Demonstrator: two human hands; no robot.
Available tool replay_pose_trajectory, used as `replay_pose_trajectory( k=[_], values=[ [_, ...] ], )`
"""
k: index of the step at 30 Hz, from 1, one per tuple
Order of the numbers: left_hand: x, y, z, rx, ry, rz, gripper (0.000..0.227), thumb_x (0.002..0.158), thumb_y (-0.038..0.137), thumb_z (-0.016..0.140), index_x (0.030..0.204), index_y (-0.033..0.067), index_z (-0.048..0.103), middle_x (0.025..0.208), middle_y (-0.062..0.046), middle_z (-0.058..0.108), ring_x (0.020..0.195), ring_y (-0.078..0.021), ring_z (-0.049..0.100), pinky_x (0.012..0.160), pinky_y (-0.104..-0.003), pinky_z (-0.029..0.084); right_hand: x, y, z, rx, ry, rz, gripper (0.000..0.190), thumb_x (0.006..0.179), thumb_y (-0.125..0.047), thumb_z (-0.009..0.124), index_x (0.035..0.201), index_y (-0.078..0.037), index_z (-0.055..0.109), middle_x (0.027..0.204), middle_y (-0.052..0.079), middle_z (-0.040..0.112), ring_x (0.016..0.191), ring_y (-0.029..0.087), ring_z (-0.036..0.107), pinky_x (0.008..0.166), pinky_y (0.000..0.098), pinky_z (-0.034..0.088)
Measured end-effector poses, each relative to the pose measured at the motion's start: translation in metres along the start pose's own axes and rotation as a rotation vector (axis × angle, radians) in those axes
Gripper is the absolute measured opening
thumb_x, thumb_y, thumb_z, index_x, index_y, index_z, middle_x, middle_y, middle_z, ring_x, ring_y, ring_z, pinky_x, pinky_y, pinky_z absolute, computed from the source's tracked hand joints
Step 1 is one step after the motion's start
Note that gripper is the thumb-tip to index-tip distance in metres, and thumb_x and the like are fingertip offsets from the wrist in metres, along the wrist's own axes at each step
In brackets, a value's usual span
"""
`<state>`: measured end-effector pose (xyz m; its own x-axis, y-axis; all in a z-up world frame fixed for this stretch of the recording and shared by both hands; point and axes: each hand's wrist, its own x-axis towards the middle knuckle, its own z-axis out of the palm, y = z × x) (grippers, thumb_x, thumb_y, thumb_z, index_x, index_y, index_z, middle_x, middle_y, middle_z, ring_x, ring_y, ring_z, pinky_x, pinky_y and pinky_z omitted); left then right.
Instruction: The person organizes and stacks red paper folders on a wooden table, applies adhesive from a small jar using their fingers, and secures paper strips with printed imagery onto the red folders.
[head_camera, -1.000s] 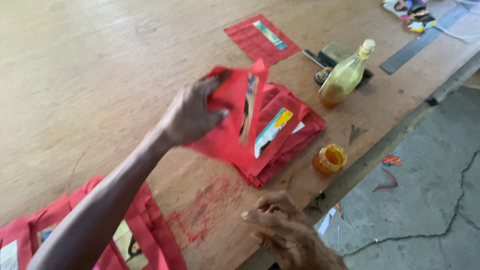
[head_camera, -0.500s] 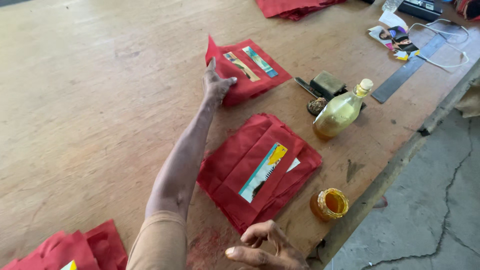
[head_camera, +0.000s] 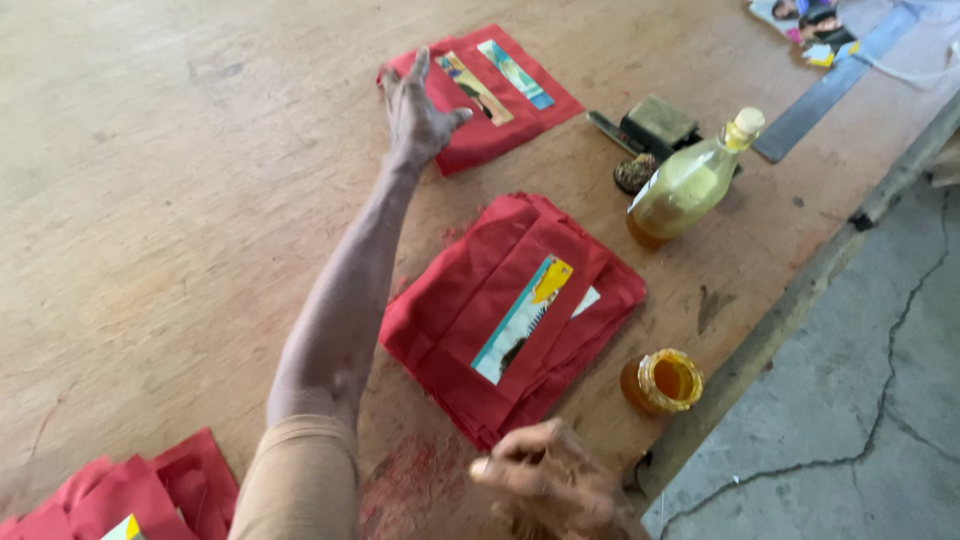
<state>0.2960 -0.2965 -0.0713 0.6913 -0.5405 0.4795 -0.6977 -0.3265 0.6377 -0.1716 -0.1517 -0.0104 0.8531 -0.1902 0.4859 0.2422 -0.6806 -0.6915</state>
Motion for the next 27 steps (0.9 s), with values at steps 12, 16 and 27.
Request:
replay_pose_trajectory(
  k=[12, 16, 27],
  values=[
    [-0.144, 0.075, -0.105, 0.059, -0.682, 0.152, 0.062, 0.06, 0.051, 0.093, 0.094, 0.005, 0.068, 0.091, -0.017, 0.072, 0.092, -0.0348, 0.069, 0.08, -0.047, 0.053, 0.014, -0.023, -0.008, -0.317, -0.006, 0.461, 0.082, 0.098, -0.034, 0.061, 0.156, 0.005, 0.019, 0.15, 0.035, 0.039, 0.139, 0.05, 0.04, 0.111, 0.0541, 0.037],
    [-0.164, 0.069, -0.137, 0.159, -0.724, 0.031, 0.063, 0.058, 0.047, 0.095, 0.097, 0.0047, 0.071, 0.095, -0.018, 0.074, 0.093, -0.0353, 0.069, 0.081, -0.046, 0.054, 0.006, -0.033, 0.01, -0.36, -0.056, 0.312, 0.081, 0.098, -0.033, 0.064, 0.156, 0.002, 0.02, 0.152, 0.033, 0.04, 0.139, 0.047, 0.042, 0.112, 0.0525, 0.037],
    [-0.191, 0.089, -0.22, 0.008, -0.409, -0.065, 0.035, 0.072, 0.019, 0.088, 0.1, 0.0068, 0.07, 0.087, -0.014, 0.076, 0.081, -0.0288, 0.074, 0.073, -0.043, 0.056, 0.004, -0.038, 0.023, -0.287, -0.047, 0.294, 0.081, 0.098, -0.025, 0.064, 0.158, 0.002, 0.016, 0.147, 0.027, 0.047, 0.136, 0.039, 0.048, 0.112, 0.0472, 0.04]
  ],
)
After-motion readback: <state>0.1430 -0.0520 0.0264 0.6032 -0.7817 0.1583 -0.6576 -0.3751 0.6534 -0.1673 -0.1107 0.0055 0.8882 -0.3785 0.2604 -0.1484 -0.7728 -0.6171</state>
